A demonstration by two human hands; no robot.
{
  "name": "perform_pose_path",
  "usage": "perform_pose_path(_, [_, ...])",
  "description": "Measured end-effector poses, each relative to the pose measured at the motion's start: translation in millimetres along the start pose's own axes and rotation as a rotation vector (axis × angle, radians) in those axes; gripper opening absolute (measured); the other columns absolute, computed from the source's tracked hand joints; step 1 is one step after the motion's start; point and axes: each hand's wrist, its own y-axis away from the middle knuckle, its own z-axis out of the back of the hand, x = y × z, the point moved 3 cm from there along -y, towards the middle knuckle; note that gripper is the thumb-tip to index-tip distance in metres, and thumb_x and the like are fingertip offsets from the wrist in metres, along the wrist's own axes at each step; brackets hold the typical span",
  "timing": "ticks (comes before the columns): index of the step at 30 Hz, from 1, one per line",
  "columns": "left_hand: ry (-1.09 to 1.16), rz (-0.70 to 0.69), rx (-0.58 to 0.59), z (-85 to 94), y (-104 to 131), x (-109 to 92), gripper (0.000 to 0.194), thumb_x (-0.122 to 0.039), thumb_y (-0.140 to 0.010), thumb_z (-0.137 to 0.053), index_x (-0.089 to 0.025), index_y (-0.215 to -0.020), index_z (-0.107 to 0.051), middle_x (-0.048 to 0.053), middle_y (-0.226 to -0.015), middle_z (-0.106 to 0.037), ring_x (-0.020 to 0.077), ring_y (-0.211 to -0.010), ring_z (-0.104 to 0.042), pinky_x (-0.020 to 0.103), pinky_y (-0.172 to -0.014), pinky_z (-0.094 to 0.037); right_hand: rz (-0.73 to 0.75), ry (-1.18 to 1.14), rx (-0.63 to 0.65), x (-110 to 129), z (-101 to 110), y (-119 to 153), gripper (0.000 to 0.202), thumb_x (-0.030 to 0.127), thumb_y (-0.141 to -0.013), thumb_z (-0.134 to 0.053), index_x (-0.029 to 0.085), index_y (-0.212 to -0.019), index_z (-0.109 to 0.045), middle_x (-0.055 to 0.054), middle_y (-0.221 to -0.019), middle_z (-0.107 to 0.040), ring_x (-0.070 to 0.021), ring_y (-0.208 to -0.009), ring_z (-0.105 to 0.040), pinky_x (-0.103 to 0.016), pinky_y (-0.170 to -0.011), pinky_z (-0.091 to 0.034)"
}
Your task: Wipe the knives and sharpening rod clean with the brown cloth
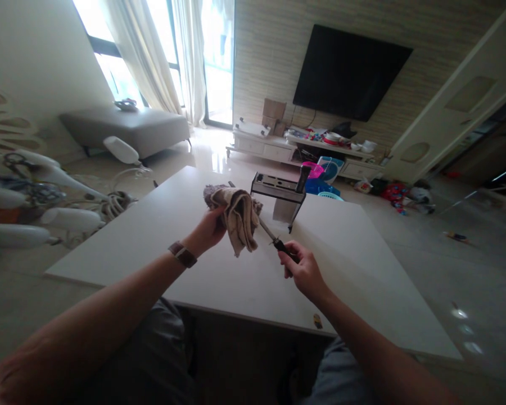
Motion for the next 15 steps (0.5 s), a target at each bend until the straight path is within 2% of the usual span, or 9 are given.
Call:
perform_pose_path(3, [-0.048,0.079,0.093,-13.9,14,20,0.035,-0.021,-0.068,-0.085,-0.012,-0.100,-0.072,0.011,-0.100,-0.075,0.0246,-0.092,-0.071,0.038,-0.092,-0.055,0.018,0.054,-0.003,0,-4,0,0.025,0.044,-0.088,-0.066,0.020,-0.089,-0.061,0.002,-0.074,-0.059,-0.0106,-0.051,-0.054,-0.023,-0.045,-0.042])
perform_pose_path(7, [-0.068,0.137,0.208,-34.7,32,46,0.042,-0.018,-0.062,-0.089,-0.012,-0.102,-0.074,0.011,-0.103,-0.076,0.0235,-0.093,-0.071,0.034,-0.090,-0.054,0.037,0.108,0.015,-4,-8,0,0.020,0.040,-0.090,-0.061,0.020,-0.093,-0.060,0.001,-0.076,-0.063,-0.0116,-0.051,-0.056,-0.024,-0.047,-0.045])
perform_pose_path(11, [-0.064,0.126,0.143,-42.3,35,59,0.040,-0.019,-0.060,-0.091,-0.013,-0.097,-0.075,0.010,-0.099,-0.077,0.0229,-0.088,-0.072,0.033,-0.086,-0.055,0.074,0.235,-0.028,-4,-4,0,0.012,0.032,-0.090,-0.059,0.020,-0.093,-0.061,0.000,-0.075,-0.065,-0.0131,-0.057,-0.058,-0.025,-0.054,-0.046])
perform_pose_path(15, [-0.068,0.049,0.095,-41.8,29,53,0.040,-0.018,-0.059,-0.091,-0.013,-0.096,-0.075,0.009,-0.098,-0.077,0.0225,-0.090,-0.072,0.034,-0.089,-0.054,0.099,0.235,-0.007,1,-1,-3,0.016,0.035,-0.091,-0.060,0.021,-0.097,-0.062,-0.002,-0.082,-0.068,-0.0122,-0.054,-0.057,-0.026,-0.053,-0.047])
